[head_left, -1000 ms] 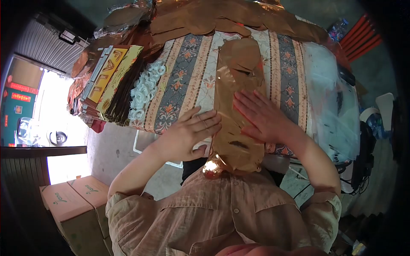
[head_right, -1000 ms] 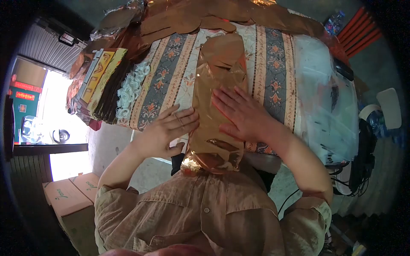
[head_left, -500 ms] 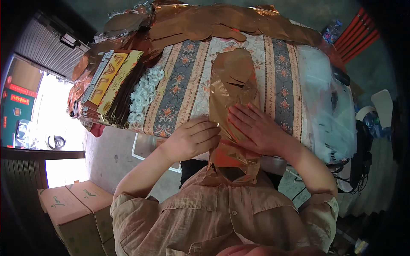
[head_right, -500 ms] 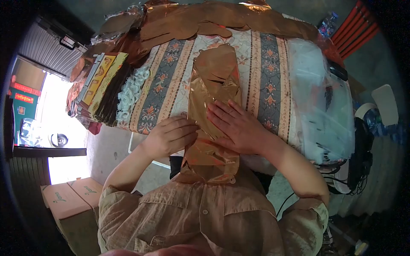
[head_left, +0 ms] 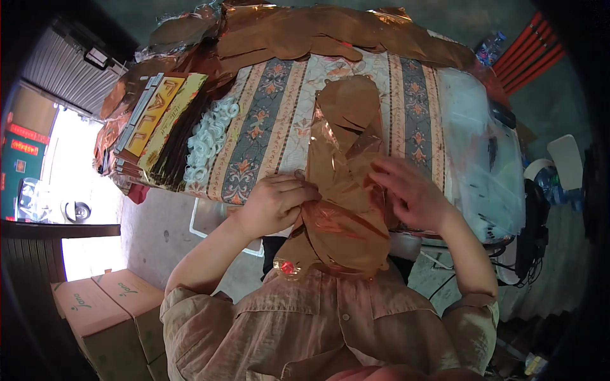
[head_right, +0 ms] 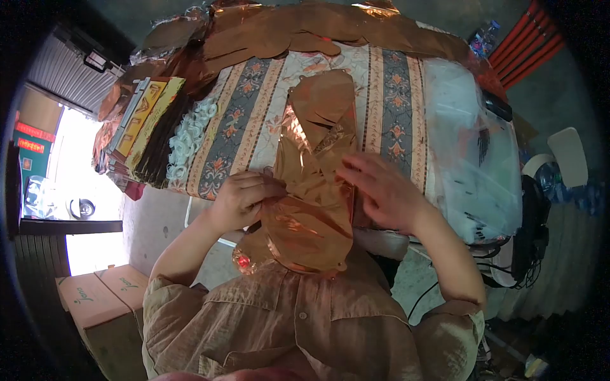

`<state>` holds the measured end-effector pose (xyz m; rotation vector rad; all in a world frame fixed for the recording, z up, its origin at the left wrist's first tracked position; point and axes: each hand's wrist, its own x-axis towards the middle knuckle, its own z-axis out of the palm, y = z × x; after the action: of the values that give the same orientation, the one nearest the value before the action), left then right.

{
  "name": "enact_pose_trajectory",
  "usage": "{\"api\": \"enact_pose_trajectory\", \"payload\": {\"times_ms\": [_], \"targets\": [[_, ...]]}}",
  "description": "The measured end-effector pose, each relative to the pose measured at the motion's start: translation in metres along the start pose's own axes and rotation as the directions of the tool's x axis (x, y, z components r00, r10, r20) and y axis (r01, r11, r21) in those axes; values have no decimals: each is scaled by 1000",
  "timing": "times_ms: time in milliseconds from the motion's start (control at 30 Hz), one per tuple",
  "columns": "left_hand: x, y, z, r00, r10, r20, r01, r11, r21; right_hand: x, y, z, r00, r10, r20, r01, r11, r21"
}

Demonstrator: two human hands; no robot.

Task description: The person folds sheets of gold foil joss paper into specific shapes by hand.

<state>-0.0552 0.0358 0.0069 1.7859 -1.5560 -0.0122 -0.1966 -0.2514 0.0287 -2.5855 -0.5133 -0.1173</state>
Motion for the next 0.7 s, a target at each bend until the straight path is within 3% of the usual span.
{"api": "enact_pose_trajectory", "payload": {"times_ms": [33, 100, 367, 433, 567, 633, 700], "targets": [[2, 0, 0, 1000, 1, 1, -1, 1000, -9, 1, -3, 1, 1000, 8, 4, -8, 1000, 0], [5, 3, -3, 997, -72, 13, 72, 995, -65, 9, -15, 8, 980, -145, -136, 150, 988, 25], [10, 8, -7, 992, -101, 79, 102, 995, -1, 20, -11, 28, 959, -240, -151, 233, 970, -65], [13, 11, -6, 988, -150, 28, 153, 981, -117, 21, -10, 29, 948, -250, -195, 243, 968, -59], [13, 3, -7, 992, -101, 76, 111, 985, -133, 22, -8, 31, 949, -202, -243, 213, 977, 21], [12, -4, -3, 994, 3, 109, 0, 1000, -31, 24, -8, 29, 952, -182, -245, 200, 979, 47], [15, -4, -3, 994, 13, 113, -9, 999, -35, 26, -7, 26, 962, -152, -228, 183, 976, 119]]}}
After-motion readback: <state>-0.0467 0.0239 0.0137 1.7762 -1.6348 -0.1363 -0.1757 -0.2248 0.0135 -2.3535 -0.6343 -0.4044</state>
